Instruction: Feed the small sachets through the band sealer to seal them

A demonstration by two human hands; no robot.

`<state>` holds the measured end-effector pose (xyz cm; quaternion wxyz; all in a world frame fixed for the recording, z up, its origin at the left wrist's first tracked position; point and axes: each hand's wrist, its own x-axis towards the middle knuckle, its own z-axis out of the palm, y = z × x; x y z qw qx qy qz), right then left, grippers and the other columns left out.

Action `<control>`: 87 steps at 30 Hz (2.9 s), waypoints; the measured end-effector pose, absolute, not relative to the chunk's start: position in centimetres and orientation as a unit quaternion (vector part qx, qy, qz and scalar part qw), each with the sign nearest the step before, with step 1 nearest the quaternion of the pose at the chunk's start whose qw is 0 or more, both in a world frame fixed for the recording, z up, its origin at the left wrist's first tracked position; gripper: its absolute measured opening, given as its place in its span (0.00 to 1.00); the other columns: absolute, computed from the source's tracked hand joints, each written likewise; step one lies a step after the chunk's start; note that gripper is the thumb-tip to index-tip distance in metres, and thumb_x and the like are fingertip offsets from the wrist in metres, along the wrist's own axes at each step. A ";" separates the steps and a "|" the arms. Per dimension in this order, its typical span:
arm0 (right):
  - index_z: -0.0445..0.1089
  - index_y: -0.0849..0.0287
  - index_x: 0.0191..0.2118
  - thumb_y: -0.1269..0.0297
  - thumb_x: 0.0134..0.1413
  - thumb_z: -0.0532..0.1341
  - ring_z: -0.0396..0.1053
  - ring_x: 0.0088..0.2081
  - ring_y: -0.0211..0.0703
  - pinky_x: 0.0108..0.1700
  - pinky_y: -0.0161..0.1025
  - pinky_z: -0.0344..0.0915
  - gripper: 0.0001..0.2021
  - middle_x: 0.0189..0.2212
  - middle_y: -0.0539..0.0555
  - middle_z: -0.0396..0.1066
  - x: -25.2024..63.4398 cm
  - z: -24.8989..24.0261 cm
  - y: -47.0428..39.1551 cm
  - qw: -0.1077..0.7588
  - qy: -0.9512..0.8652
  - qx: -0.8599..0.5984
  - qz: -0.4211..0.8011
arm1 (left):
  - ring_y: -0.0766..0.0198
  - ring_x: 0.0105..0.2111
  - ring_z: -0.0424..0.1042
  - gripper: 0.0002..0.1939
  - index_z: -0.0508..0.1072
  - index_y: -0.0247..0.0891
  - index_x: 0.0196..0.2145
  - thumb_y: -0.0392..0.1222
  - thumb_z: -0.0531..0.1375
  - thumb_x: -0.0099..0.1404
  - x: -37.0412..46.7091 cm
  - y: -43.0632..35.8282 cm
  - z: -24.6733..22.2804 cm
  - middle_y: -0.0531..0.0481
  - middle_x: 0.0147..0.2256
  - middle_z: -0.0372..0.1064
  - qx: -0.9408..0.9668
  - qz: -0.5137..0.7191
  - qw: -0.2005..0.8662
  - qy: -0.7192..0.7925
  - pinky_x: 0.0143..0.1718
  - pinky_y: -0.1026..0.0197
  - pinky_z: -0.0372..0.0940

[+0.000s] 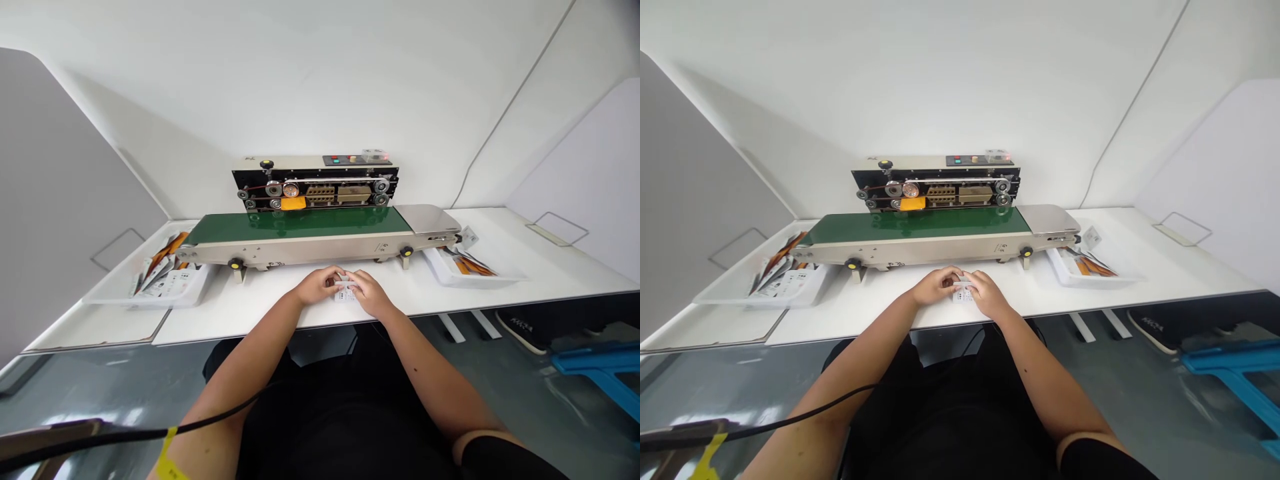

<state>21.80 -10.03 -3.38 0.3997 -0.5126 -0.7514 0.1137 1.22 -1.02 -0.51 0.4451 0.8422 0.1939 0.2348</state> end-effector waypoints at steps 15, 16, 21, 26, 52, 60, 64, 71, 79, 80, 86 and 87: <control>0.78 0.53 0.44 0.58 0.61 0.59 0.74 0.41 0.48 0.45 0.43 0.68 0.12 0.40 0.55 0.78 21.6 -2.7 -10.6 0.430 -0.675 -0.583 0.137 | 0.68 0.27 0.66 0.14 0.70 0.36 0.35 0.50 0.65 0.63 1.3 -0.6 -0.9 0.54 0.27 0.67 0.807 0.293 0.449 0.246 0.28 0.68 0.59; 0.78 0.53 0.43 0.57 0.60 0.60 0.75 0.39 0.48 0.43 0.42 0.68 0.12 0.39 0.54 0.78 21.6 -2.7 -10.7 0.428 -0.666 -0.593 0.147 | 0.68 0.27 0.66 0.14 0.70 0.36 0.35 0.50 0.65 0.63 1.3 -0.6 -0.9 0.54 0.27 0.67 0.806 0.296 0.451 0.245 0.28 0.67 0.59; 0.78 0.57 0.37 0.52 0.56 0.62 0.73 0.31 0.44 0.33 0.38 0.67 0.14 0.31 0.53 0.77 23.6 -0.5 -10.2 0.460 -0.615 -0.600 0.224 | 0.68 0.29 0.68 0.17 0.67 0.37 0.41 0.51 0.65 0.64 1.3 -0.4 -1.1 0.51 0.32 0.71 0.779 0.334 0.474 0.240 0.31 0.66 0.61; 0.74 0.59 0.44 0.50 0.54 0.63 0.65 0.23 0.34 0.23 0.30 0.60 0.18 0.30 0.51 0.74 30.3 6.8 -6.5 0.721 -0.413 -0.532 0.165 | 0.68 0.29 0.69 0.16 0.65 0.38 0.44 0.48 0.63 0.66 1.1 -0.2 -1.2 0.50 0.34 0.72 0.781 0.360 0.445 0.252 0.32 0.66 0.61; 0.64 0.60 0.28 0.79 0.46 0.59 0.54 0.15 0.28 0.15 0.24 0.50 0.07 0.14 0.44 0.60 33.8 11.8 3.7 0.660 -0.276 -0.629 0.304 | 0.67 0.29 0.68 0.12 0.67 0.39 0.44 0.46 0.61 0.66 0.8 -0.3 -1.2 0.51 0.34 0.73 0.820 0.337 0.389 0.250 0.31 0.65 0.61; 0.63 0.60 0.28 0.79 0.48 0.60 0.55 0.15 0.28 0.16 0.24 0.51 0.07 0.15 0.45 0.60 31.4 12.0 4.2 0.638 -0.289 -0.622 0.350 | 0.68 0.28 0.67 0.12 0.68 0.39 0.43 0.46 0.62 0.65 0.8 -0.2 -1.3 0.51 0.34 0.73 0.823 0.339 0.381 0.251 0.31 0.65 0.61; 0.66 0.61 0.31 0.75 0.51 0.62 0.57 0.16 0.30 0.17 0.26 0.54 0.04 0.17 0.47 0.64 30.6 12.3 4.8 0.627 -0.297 -0.622 0.362 | 0.68 0.28 0.66 0.11 0.68 0.39 0.43 0.45 0.61 0.66 0.8 -0.1 -1.4 0.52 0.34 0.72 0.823 0.337 0.380 0.255 0.30 0.65 0.60; 0.74 0.58 0.46 0.60 0.56 0.62 0.69 0.36 0.41 0.37 0.37 0.70 0.13 0.37 0.55 0.72 27.1 10.5 -2.3 0.635 -0.455 -0.624 -0.005 | 0.68 0.27 0.65 0.09 0.70 0.39 0.41 0.45 0.60 0.66 0.8 -0.6 -0.9 0.53 0.33 0.72 0.849 0.299 0.341 0.272 0.30 0.65 0.59; 0.75 0.51 0.50 0.61 0.60 0.59 0.71 0.47 0.54 0.53 0.52 0.67 0.15 0.43 0.57 0.76 20.4 -1.8 -12.1 0.377 -0.765 -0.518 0.073 | 0.67 0.28 0.65 0.08 0.72 0.39 0.38 0.45 0.59 0.66 0.8 -0.7 -0.5 0.53 0.30 0.72 0.852 0.306 0.319 0.280 0.31 0.65 0.59; 0.73 0.52 0.55 0.60 0.58 0.60 0.69 0.53 0.57 0.56 0.54 0.65 0.19 0.49 0.59 0.75 20.2 -2.6 -12.0 0.366 -0.761 -0.531 0.071 | 0.67 0.27 0.65 0.08 0.72 0.39 0.38 0.45 0.59 0.66 0.8 -0.7 -0.6 0.53 0.30 0.71 0.851 0.307 0.320 0.280 0.31 0.65 0.59; 0.66 0.53 0.62 0.61 0.57 0.62 0.64 0.58 0.55 0.60 0.54 0.61 0.26 0.55 0.59 0.71 20.2 -3.6 -10.1 0.294 -0.757 -0.578 0.088 | 0.67 0.28 0.66 0.07 0.73 0.38 0.38 0.44 0.59 0.66 0.9 -0.3 -0.8 0.53 0.30 0.72 0.854 0.300 0.318 0.282 0.30 0.65 0.60; 0.66 0.52 0.61 0.62 0.58 0.62 0.65 0.57 0.54 0.60 0.53 0.61 0.24 0.53 0.58 0.72 20.3 -3.6 -10.1 0.289 -0.761 -0.575 0.089 | 0.67 0.28 0.66 0.07 0.73 0.38 0.38 0.44 0.59 0.66 0.9 -0.3 -0.8 0.53 0.30 0.72 0.855 0.297 0.318 0.282 0.31 0.65 0.60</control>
